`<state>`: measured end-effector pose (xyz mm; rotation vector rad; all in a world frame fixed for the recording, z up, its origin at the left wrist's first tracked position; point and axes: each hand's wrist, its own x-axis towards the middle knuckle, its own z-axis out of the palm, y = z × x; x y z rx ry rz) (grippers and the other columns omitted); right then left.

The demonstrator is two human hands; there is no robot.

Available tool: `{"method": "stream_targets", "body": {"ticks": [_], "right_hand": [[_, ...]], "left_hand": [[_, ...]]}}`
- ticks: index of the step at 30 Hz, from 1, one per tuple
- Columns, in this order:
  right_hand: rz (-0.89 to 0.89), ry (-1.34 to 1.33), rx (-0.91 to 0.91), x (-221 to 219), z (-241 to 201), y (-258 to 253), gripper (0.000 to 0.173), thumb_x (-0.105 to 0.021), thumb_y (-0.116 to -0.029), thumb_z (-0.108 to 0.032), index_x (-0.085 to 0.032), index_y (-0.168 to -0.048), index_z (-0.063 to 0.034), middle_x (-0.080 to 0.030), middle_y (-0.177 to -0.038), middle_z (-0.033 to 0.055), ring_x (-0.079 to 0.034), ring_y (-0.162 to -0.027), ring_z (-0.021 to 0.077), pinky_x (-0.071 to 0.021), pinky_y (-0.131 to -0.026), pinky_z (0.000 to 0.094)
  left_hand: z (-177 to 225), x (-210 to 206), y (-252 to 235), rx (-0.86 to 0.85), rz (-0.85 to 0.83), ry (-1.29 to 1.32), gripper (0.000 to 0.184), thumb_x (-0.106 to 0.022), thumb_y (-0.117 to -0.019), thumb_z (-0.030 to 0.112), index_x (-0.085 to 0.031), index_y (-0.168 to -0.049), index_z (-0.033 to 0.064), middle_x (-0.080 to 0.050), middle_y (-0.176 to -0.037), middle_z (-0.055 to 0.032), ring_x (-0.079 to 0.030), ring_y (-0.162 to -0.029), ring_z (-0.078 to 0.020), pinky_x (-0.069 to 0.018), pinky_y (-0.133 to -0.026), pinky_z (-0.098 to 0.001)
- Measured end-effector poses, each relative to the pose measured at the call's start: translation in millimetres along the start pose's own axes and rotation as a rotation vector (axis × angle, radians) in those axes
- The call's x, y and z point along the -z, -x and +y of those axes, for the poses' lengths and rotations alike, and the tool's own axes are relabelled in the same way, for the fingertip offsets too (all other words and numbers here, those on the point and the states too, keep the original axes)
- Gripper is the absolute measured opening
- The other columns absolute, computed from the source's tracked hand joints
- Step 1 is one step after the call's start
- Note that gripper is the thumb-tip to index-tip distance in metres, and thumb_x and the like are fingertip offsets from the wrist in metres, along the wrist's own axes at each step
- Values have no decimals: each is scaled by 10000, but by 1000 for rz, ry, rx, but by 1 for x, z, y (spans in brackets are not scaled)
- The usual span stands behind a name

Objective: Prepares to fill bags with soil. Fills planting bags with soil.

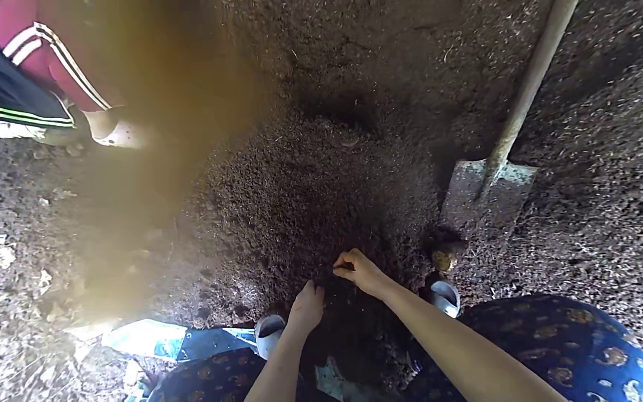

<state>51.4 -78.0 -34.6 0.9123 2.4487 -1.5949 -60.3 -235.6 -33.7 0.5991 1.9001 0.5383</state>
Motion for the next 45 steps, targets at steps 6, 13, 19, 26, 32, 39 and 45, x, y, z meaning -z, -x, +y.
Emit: {"method": "stream_targets", "body": {"ticks": [6, 13, 19, 26, 32, 39, 45], "right_hand": [[-84, 154, -195, -10, -9, -16, 720, -719, -961, -393, -373, -1466, -14, -403, -1488, 300, -509, -1316, 406, -472, -1056, 513], [-71, 146, 152, 28, -11, -35, 458, -686, -987, -329, -609, -1369, -88, -546, -1374, 210, -589, -1151, 300, -507, -969, 439], [-235, 345, 187, 23, -18, -36, 270, -614, -1031, -199, -707, -1219, -29, -625, -1299, 187, -590, -1235, 314, -439, -1092, 469], [-239, 52, 62, 33, -9, -25, 386, -697, -988, -264, -609, -1269, -15, -636, -1235, 187, -638, -1093, 258, -510, -983, 428], [-359, -360, -377, 29, 11, -18, 716, -582, -1016, -516, -276, -1608, -254, -447, -1532, 183, -638, -1104, 330, -553, -871, 500], [-416, -334, -354, 26, 21, -12, 751, -649, -1016, -352, -239, -1639, -263, -376, -1609, 163, -631, -1209, 414, -584, -892, 591], [-525, -283, -328, 34, 16, -17, 886, -708, -980, -210, -137, -1656, -255, -397, -1564, 236, -673, -1121, 368, -580, -937, 482]], "left_hand": [[-5, -1, 3, 6, 71, 54, 438, -318, -1133, 215, -449, -1475, -26, -590, -1370, -262, -589, -1270, -360, -446, -1090, -528], [-7, 5, 3, -47, 177, 398, 579, -644, -1031, 275, -335, -1427, -13, -595, -1007, -150, -626, -725, -185, -561, -695, -358], [1, -2, -14, 37, 247, 304, 664, -701, -996, 311, -339, -1456, -2, -632, -1047, -187, -650, -756, -213, -561, -712, -381], [-8, 18, -21, 229, 9, 706, 492, -436, -1055, 582, -484, -1223, 122, -537, -725, -12, -541, -555, -117, -491, -514, -271], [-3, 31, -32, 208, -111, 404, 613, -482, -1056, 551, -334, -1577, 265, -540, -806, -13, -492, -581, -104, -426, -516, -255], [17, 31, -33, 51, -49, 143, 467, -611, -1046, 219, -415, -1454, 102, -615, -1092, -130, -594, -739, -151, -512, -660, -323], [17, 27, -37, -4, 114, 39, 379, -579, -1028, 136, -489, -1390, 72, -668, -1182, -167, -685, -989, -265, -555, -860, -465]]}}
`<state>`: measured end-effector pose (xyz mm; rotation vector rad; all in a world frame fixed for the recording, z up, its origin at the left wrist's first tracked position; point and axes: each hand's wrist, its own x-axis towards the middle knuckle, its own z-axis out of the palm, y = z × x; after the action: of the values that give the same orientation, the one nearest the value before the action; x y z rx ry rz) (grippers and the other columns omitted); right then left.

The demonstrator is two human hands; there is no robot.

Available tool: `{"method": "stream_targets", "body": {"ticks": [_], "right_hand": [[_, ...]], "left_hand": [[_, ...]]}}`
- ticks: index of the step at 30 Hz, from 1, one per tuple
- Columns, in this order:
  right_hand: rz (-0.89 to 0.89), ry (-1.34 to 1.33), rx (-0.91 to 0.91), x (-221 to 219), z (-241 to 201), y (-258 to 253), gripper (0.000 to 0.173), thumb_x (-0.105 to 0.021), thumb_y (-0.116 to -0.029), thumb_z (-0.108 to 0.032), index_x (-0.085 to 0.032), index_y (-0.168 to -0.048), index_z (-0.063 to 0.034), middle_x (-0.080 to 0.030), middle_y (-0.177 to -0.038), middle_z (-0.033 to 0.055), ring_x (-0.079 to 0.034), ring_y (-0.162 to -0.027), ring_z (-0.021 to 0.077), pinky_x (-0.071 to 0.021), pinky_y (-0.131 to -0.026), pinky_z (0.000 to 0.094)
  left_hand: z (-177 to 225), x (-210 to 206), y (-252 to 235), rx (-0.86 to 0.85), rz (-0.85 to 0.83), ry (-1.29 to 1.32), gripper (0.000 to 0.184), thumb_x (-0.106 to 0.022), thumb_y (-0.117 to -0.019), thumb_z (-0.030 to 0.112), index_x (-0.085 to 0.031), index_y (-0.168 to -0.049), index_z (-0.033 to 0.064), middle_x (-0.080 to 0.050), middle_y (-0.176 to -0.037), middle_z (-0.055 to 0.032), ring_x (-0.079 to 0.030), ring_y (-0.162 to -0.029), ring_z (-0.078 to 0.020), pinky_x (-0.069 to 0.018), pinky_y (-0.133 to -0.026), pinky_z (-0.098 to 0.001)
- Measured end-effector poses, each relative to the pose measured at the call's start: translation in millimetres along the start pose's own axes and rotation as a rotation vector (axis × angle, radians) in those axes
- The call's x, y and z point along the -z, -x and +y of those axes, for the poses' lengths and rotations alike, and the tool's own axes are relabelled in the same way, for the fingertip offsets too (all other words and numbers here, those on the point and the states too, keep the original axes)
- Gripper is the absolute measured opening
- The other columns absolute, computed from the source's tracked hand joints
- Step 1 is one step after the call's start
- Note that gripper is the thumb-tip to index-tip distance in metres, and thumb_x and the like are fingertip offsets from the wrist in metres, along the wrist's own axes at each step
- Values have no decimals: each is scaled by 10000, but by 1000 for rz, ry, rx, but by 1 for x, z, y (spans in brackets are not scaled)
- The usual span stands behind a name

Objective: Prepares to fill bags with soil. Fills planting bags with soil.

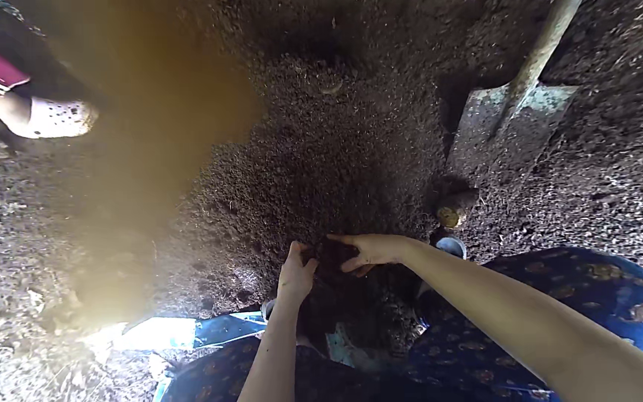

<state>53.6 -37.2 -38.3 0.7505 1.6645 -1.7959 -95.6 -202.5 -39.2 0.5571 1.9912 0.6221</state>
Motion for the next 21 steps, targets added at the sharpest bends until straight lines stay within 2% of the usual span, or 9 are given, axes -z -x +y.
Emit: {"method": "stream_targets", "body": {"ticks": [5, 7, 9, 10, 12, 14, 16, 19, 21], "right_hand": [[178, 313, -18, -10, -8, -10, 672, -609, -1043, -335, -272, -1621, -270, -578, -1364, 224, -692, -881, 311, -575, -812, 477], [196, 356, -47, -9, -15, -15, 572, -578, -1062, -277, -328, -1576, -255, -602, -1322, 218, -700, -899, 328, -580, -809, 491], [145, 354, -66, -2, -19, -18, 580, -594, -1055, -238, -321, -1566, -245, -621, -1271, 231, -698, -903, 349, -578, -800, 504], [94, 330, -75, 4, -20, -19, 622, -617, -1043, -223, -296, -1575, -241, -626, -1260, 243, -699, -913, 366, -579, -800, 515], [-37, 226, -127, 16, -27, -20, 770, -669, -1012, -247, -206, -1626, -280, -600, -1339, 267, -671, -1016, 431, -545, -859, 584], [-115, 149, -202, 21, -39, -24, 852, -676, -990, -403, -136, -1648, -365, -499, -1488, 257, -600, -1176, 492, -486, -957, 656], [-111, 184, -241, 17, -43, -37, 841, -649, -974, -508, -162, -1647, -375, -467, -1508, 270, -596, -1170, 508, -501, -939, 659], [-140, 268, -220, 14, -45, -47, 778, -667, -996, -384, -242, -1640, -280, -470, -1502, 275, -615, -1169, 493, -527, -937, 627], [-133, 404, -171, 12, -43, -46, 764, -680, -1003, -297, -259, -1637, -232, -548, -1411, 278, -674, -1037, 441, -568, -856, 573]], "left_hand": [[4, 3, -1, -39, 47, -27, 326, -536, -1035, 91, -504, -1355, 41, -678, -1150, -169, -674, -1057, -291, -538, -900, -497], [2, 2, -1, -59, 67, -23, 339, -538, -1029, 89, -498, -1363, 39, -682, -1156, -174, -680, -1058, -292, -541, -900, -494], [-4, 0, 2, -53, 94, 81, 413, -546, -1031, 112, -456, -1427, 42, -668, -1208, -189, -676, -1045, -274, -549, -884, -464], [-6, -1, 5, -17, 93, 163, 464, -556, -1043, 152, -415, -1472, 47, -651, -1192, -198, -660, -971, -259, -542, -819, -440], [-7, -1, 16, 117, 43, 303, 598, -569, -1065, 327, -317, -1551, 86, -616, -1055, -153, -598, -763, -191, -518, -674, -375], [-9, -5, 25, 243, -70, 389, 690, -521, -1070, 455, -205, -1601, 147, -566, -861, -85, -558, -634, -152, -499, -588, -318], [-13, -12, 28, 309, -150, 443, 735, -475, -1069, 523, -121, -1635, 217, -597, -853, -106, -609, -663, -182, -529, -610, -331], [-13, -18, 30, 340, -232, 436, 737, -353, -1084, 574, 5, -1650, 267, -707, -912, -160, -678, -687, -208, -554, -632, -339], [-13, -22, 29, 324, -235, 476, 740, -387, -1092, 529, 22, -1647, 260, -686, -990, -194, -693, -698, -226, -585, -643, -358]]}}
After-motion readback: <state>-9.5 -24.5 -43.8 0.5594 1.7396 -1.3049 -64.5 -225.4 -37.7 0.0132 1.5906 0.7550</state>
